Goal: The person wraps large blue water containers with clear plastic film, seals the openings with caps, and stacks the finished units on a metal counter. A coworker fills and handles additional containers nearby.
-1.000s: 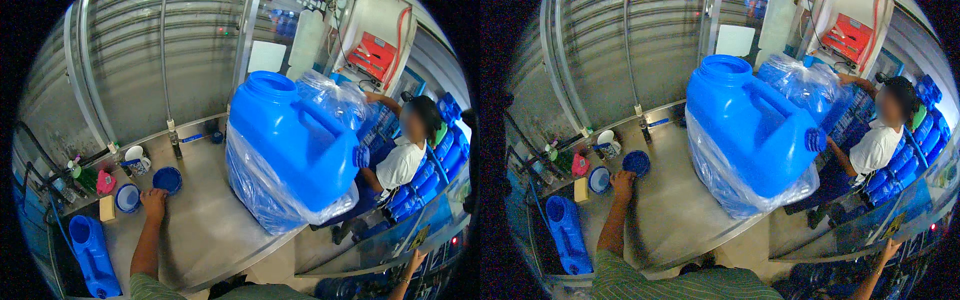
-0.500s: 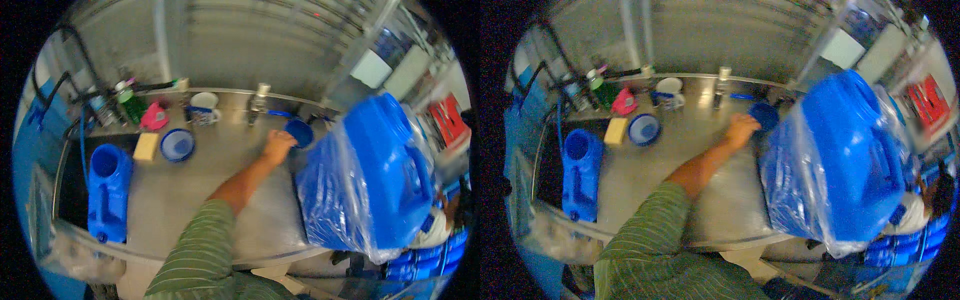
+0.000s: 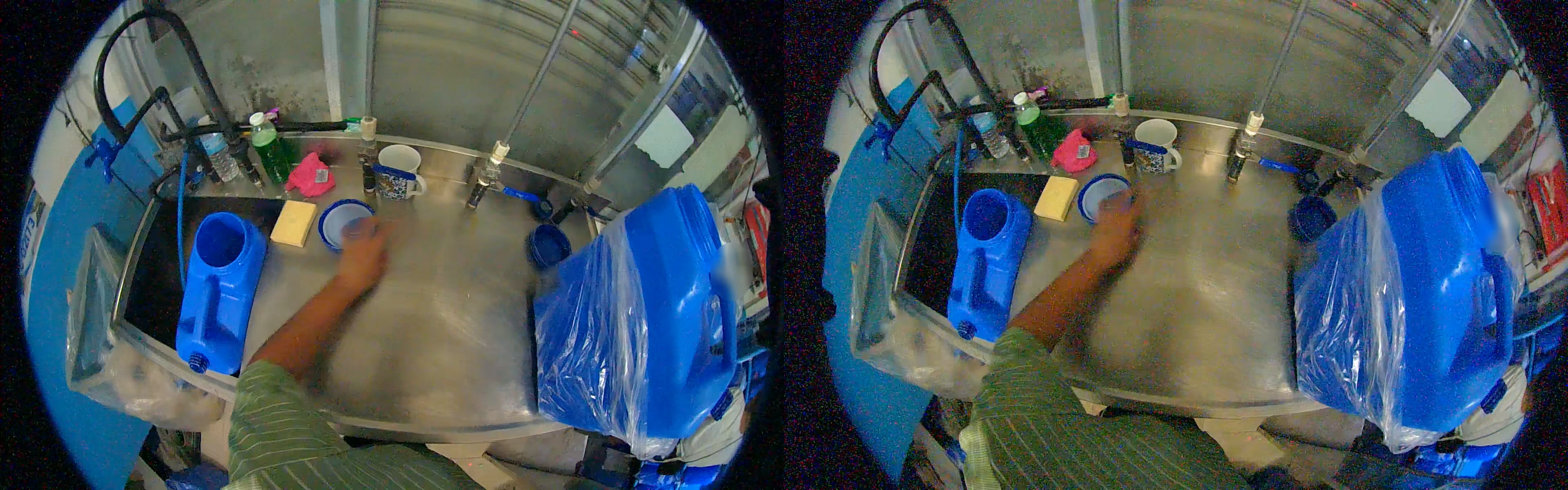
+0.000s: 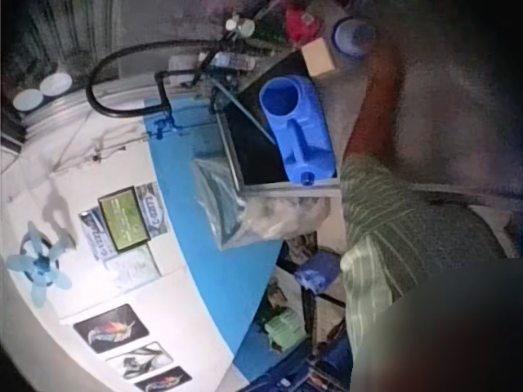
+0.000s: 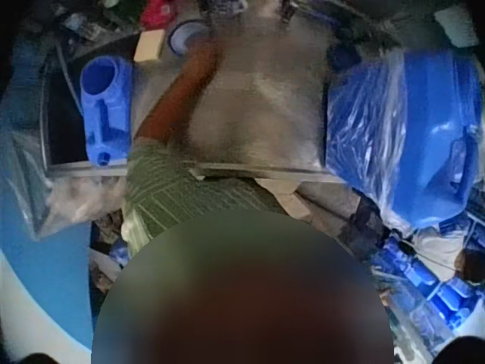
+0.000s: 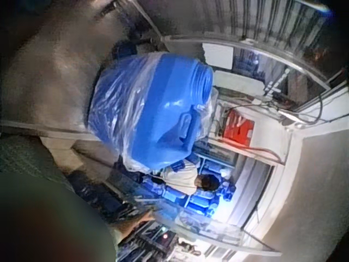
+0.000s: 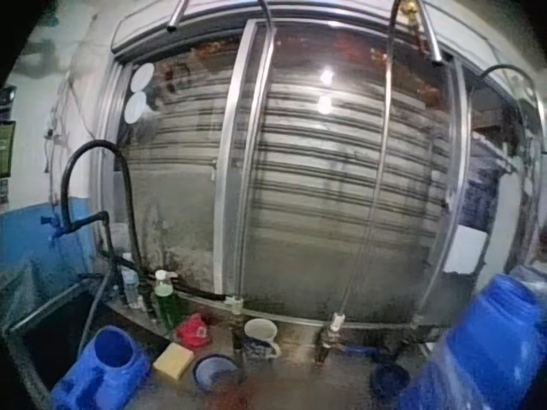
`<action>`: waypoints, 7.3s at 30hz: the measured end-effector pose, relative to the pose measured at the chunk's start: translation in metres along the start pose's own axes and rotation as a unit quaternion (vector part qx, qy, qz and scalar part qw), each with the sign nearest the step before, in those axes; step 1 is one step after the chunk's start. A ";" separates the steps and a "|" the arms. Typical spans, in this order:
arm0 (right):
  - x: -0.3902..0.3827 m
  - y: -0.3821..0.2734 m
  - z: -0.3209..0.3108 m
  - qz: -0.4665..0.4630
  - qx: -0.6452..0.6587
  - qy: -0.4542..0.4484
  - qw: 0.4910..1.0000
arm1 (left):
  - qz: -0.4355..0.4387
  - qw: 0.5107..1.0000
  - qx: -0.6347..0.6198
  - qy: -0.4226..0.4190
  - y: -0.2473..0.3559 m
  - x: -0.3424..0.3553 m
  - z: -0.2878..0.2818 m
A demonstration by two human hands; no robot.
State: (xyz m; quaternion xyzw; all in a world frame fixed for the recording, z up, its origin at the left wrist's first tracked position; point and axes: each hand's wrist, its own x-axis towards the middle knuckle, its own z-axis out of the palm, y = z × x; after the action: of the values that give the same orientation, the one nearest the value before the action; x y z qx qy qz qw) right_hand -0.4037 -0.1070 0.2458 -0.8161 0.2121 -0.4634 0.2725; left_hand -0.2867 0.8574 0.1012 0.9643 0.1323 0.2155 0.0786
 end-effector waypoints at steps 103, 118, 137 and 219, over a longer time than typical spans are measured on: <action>0.047 -0.067 0.174 -0.041 -0.094 0.202 0.974 | 0.260 0.901 -0.345 -0.044 0.379 -0.249 -0.066; 0.062 -0.082 0.233 -0.056 0.012 0.306 0.950 | 0.028 0.887 -0.456 0.061 0.391 -0.180 -0.053; -0.199 -0.228 0.302 0.138 0.669 -0.530 0.503 | -0.021 0.852 -0.518 0.072 0.393 -0.155 -0.005; -0.693 -0.339 0.057 -0.695 0.032 -0.647 -0.312 | -0.828 0.401 0.359 0.154 0.446 -0.822 -0.227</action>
State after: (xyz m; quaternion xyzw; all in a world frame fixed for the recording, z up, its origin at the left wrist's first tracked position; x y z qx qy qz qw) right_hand -0.6549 0.5797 -0.0050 0.1839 0.8245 -0.4768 0.2431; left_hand -1.0039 0.2161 0.0729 0.2726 0.9414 0.1219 -0.1568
